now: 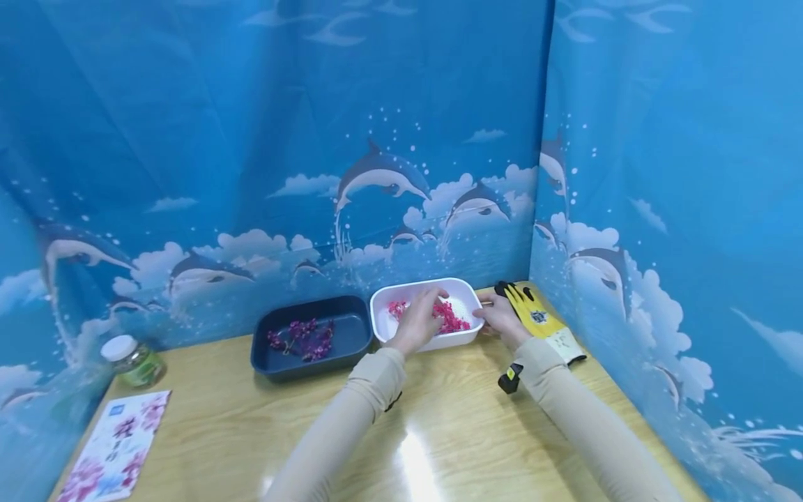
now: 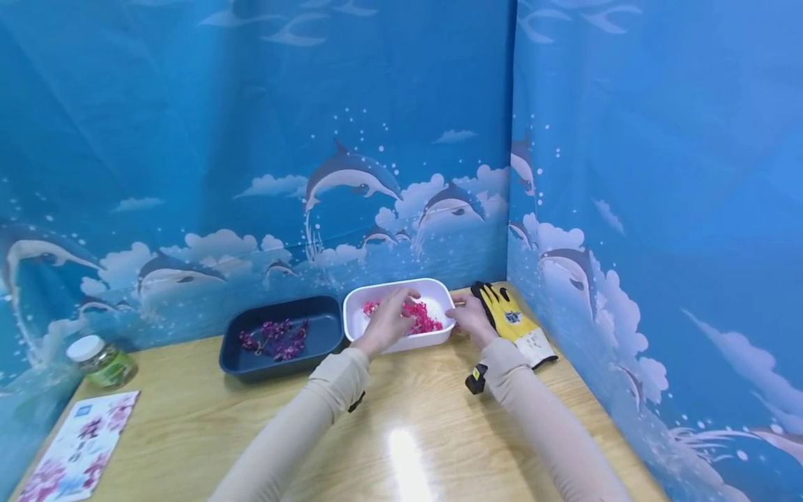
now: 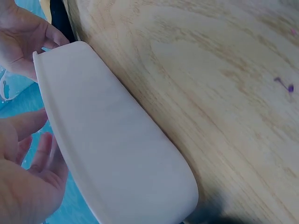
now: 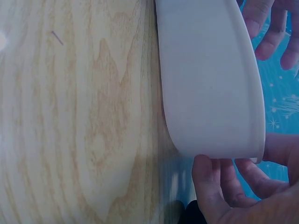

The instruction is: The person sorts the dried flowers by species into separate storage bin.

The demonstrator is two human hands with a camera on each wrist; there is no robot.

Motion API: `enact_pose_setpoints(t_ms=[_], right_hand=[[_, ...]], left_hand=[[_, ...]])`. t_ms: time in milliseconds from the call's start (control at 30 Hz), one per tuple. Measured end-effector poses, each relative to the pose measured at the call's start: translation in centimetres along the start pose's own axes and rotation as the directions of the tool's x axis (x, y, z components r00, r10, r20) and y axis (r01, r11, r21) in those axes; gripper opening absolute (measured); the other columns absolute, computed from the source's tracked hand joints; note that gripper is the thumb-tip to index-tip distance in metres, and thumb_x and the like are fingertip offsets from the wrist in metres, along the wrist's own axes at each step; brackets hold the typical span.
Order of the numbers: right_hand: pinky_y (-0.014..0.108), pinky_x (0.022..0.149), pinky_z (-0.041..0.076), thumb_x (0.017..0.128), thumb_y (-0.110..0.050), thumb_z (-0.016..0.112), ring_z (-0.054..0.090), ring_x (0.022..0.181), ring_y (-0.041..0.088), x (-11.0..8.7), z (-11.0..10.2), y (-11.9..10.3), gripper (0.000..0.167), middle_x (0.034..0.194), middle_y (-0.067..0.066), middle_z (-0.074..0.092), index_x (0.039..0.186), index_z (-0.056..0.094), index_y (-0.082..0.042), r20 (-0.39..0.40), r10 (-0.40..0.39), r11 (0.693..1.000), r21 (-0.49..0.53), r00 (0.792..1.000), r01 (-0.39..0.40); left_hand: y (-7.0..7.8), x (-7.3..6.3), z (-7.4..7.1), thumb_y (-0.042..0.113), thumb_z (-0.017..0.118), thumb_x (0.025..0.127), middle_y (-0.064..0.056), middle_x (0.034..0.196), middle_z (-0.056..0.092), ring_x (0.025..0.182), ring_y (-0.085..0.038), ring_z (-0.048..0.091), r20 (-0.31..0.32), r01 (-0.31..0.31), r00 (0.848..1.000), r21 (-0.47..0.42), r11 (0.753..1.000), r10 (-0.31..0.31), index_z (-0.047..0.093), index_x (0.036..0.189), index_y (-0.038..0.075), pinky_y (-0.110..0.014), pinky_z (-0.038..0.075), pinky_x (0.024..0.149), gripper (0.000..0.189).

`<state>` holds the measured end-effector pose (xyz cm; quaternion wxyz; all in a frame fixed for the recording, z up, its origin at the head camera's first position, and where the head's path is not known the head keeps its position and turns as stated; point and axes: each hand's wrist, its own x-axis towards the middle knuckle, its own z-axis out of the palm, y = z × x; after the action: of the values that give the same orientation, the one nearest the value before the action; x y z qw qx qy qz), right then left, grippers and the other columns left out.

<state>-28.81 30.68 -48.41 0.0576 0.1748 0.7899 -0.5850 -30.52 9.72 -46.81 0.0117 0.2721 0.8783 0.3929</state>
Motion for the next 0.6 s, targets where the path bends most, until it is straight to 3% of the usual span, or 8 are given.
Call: enact_pose_setpoints(t_ms=[267, 367, 500, 600], right_hand=[[0.034, 0.091, 0.064, 0.105, -0.008, 0.059, 0.068, 0.120, 0.032, 0.6, 0.4, -0.7, 0.052, 0.151, 0.028, 0.055, 0.155, 0.045, 0.001, 0.014, 0.007, 1.000, -0.028, 1.000, -0.006], [0.034, 0.091, 0.064, 0.106, -0.009, 0.058, 0.068, 0.117, 0.029, 1.0, 0.1, -0.8, 0.052, 0.151, 0.027, 0.054, 0.155, 0.045, 0.000, 0.018, 0.000, 0.999, -0.036, 1.000, 0.001], [0.029, 0.082, 0.063, 0.105, -0.009, 0.059, 0.069, 0.100, 0.020, 1.2, -0.6, -0.5, 0.052, 0.148, 0.028, 0.054, 0.154, 0.045, 0.002, 0.005, -0.028, 0.999, -0.035, 1.000, 0.029], [0.029, 0.079, 0.061, 0.107, -0.013, 0.059, 0.067, 0.099, 0.021, 1.0, -1.0, -0.3, 0.051, 0.144, 0.028, 0.055, 0.153, 0.045, 0.002, -0.017, -0.057, 0.996, -0.071, 0.998, 0.055]], left_hand=[[-1.0, -0.4, -1.1, -0.005, 0.067, 0.095, -0.020, 0.130, 0.071, 0.126, -0.035, 0.066, -0.020, -0.061, 0.998, -0.048, 0.997, 0.060, 0.065, 0.129, 0.001, -0.046, 0.055, 0.110, 0.034], [-1.4, -0.6, -1.6, -0.002, 0.065, 0.097, -0.022, 0.132, 0.071, 0.128, -0.037, 0.065, -0.013, -0.041, 0.999, -0.059, 0.997, 0.040, 0.064, 0.131, -0.001, -0.049, 0.055, 0.112, 0.034], [-1.6, -0.8, -2.0, -0.001, 0.063, 0.098, -0.024, 0.132, 0.070, 0.124, -0.037, 0.067, -0.020, -0.014, 1.000, -0.075, 0.997, 0.013, 0.065, 0.132, -0.001, -0.049, 0.057, 0.109, 0.034], [-1.6, -1.2, -2.6, 0.001, 0.063, 0.099, -0.023, 0.133, 0.070, 0.122, -0.035, 0.068, -0.016, 0.001, 1.000, -0.078, 0.997, -0.002, 0.065, 0.133, 0.001, -0.048, 0.058, 0.106, 0.034]])
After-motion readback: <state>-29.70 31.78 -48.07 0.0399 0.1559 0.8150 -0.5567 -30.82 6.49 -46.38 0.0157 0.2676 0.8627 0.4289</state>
